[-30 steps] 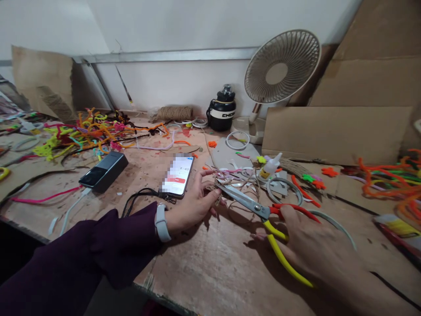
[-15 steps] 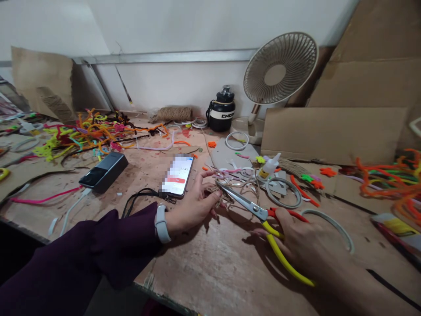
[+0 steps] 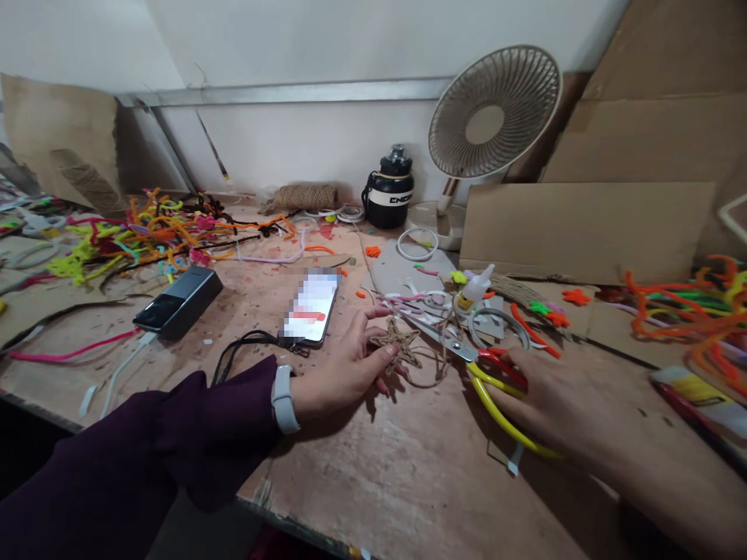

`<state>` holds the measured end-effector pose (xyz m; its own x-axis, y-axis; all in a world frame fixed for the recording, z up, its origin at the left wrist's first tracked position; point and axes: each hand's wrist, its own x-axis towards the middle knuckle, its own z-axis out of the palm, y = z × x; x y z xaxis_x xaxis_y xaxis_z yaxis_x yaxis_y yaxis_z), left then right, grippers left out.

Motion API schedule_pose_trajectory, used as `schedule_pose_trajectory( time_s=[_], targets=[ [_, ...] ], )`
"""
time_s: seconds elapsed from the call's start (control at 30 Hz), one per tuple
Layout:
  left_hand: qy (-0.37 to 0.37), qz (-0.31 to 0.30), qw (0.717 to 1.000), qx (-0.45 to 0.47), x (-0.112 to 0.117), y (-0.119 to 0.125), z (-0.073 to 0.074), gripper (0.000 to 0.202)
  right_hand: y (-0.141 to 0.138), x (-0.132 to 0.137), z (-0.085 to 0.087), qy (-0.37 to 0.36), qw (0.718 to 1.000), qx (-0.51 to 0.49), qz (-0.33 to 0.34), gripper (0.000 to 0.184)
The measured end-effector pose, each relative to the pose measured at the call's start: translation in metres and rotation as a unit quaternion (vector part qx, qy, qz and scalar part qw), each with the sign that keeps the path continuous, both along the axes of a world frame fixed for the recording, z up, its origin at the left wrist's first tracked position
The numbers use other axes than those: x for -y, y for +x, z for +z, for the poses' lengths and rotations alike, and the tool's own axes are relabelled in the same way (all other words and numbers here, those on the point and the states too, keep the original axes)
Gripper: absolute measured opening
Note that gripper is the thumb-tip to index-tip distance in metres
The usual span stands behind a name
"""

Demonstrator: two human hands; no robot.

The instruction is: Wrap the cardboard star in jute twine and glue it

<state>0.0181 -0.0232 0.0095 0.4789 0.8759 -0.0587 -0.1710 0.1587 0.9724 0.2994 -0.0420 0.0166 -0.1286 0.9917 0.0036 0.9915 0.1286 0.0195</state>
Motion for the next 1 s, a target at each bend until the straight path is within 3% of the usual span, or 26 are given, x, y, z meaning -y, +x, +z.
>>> schedule_pose_trajectory(
  time_s=[0.13,0.23,0.33,0.37,0.47,0.63,0.87,1.0],
  targets=[
    [-0.005,-0.028,1.000,0.000,0.008,0.003,0.003,0.052,-0.003,0.007,0.017,0.110,0.987,-0.006,0.114,0.046],
    [-0.009,-0.058,0.998,-0.013,0.014,0.004,0.004,0.050,-0.022,0.014,0.019,0.148,0.964,-0.167,0.144,0.038],
    [0.003,-0.095,0.995,-0.025,0.018,0.003,0.005,0.051,-0.046,0.017,0.013,0.027,0.929,-0.331,0.164,0.038],
    [0.010,-0.106,0.994,-0.031,0.019,0.003,0.006,0.052,-0.052,0.017,0.012,-0.027,0.919,-0.363,0.153,0.038],
    [0.029,-0.120,0.991,-0.059,0.021,0.001,0.007,0.053,-0.065,0.016,0.010,-0.098,0.883,-0.448,0.104,0.035],
    [0.067,-0.137,0.983,-0.104,0.019,-0.001,0.008,0.047,-0.068,0.013,0.010,-0.160,0.826,-0.538,0.055,0.034],
    [0.150,-0.144,0.966,-0.156,0.018,-0.003,0.008,0.049,-0.069,0.014,0.007,-0.225,0.806,-0.546,0.040,0.035],
    [0.127,-0.150,0.970,-0.146,0.018,-0.003,0.007,0.052,-0.073,0.017,0.002,-0.243,0.777,-0.581,0.012,0.035]
  ],
)
